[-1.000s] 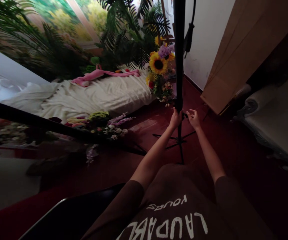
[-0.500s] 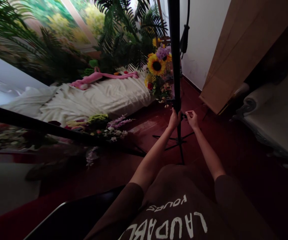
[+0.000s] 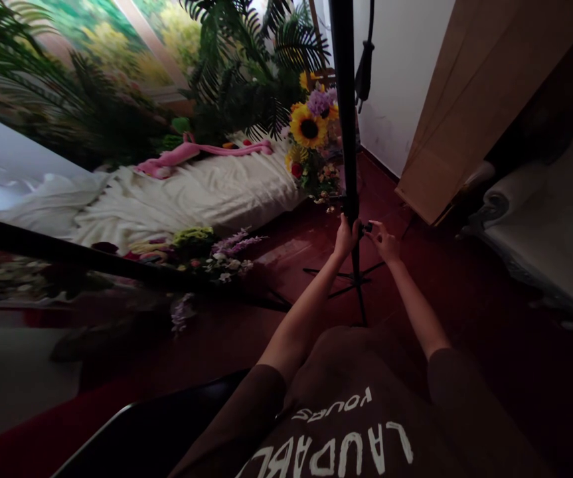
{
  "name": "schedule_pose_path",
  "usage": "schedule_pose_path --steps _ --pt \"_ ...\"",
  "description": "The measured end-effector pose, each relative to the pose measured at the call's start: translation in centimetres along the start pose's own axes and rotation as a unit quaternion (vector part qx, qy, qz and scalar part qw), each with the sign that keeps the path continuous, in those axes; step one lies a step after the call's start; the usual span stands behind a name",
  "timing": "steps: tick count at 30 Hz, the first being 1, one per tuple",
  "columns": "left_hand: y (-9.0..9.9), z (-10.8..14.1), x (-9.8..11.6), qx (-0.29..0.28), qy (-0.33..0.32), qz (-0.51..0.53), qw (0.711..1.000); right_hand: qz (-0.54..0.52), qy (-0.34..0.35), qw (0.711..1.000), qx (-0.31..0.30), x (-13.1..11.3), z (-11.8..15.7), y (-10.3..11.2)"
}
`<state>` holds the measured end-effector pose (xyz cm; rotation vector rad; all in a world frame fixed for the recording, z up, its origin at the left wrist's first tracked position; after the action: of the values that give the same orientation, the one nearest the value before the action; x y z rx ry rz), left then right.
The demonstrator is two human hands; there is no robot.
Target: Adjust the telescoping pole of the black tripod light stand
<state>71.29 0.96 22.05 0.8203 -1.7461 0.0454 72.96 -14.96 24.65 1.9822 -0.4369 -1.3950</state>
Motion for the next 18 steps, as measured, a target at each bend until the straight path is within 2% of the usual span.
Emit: schedule_pose_path --steps 4,10,14,16,18 --pt "0.2 0.2 0.4 -0.006 -0.005 0.009 1.000 0.013 -0.018 1.000 -0.011 0.2 -0.2 0.0" --pt "0.4 0.4 0.6 -0.004 0.008 0.016 1.000 0.009 -0.033 0.999 0.024 0.5 -1.2 -0.8" --pt "0.6 0.3 1.0 -0.011 0.005 0.032 0.999 -0.005 -0.054 0.998 0.024 0.3 -1.5 -0.9" --pt "0.8 0.8 1.0 -0.014 -0.010 0.058 0.998 -0.033 -0.064 0.997 0.019 0.2 -1.3 -1.0" --pt "1.2 2.2 0.5 -0.012 0.003 0.087 0.996 -0.065 -0.074 0.995 0.012 0.2 -0.6 -1.6"
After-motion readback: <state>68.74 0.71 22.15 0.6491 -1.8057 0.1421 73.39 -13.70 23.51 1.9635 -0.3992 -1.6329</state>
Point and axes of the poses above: each hand's wrist, its own z-axis away from the middle knuckle, its own y-axis out of the back of the hand, x = y × z, the point moved 2 cm from there along -z, towards the middle knuckle, and after that the axes turned 4 degrees about -y, right-handed, at the moved point
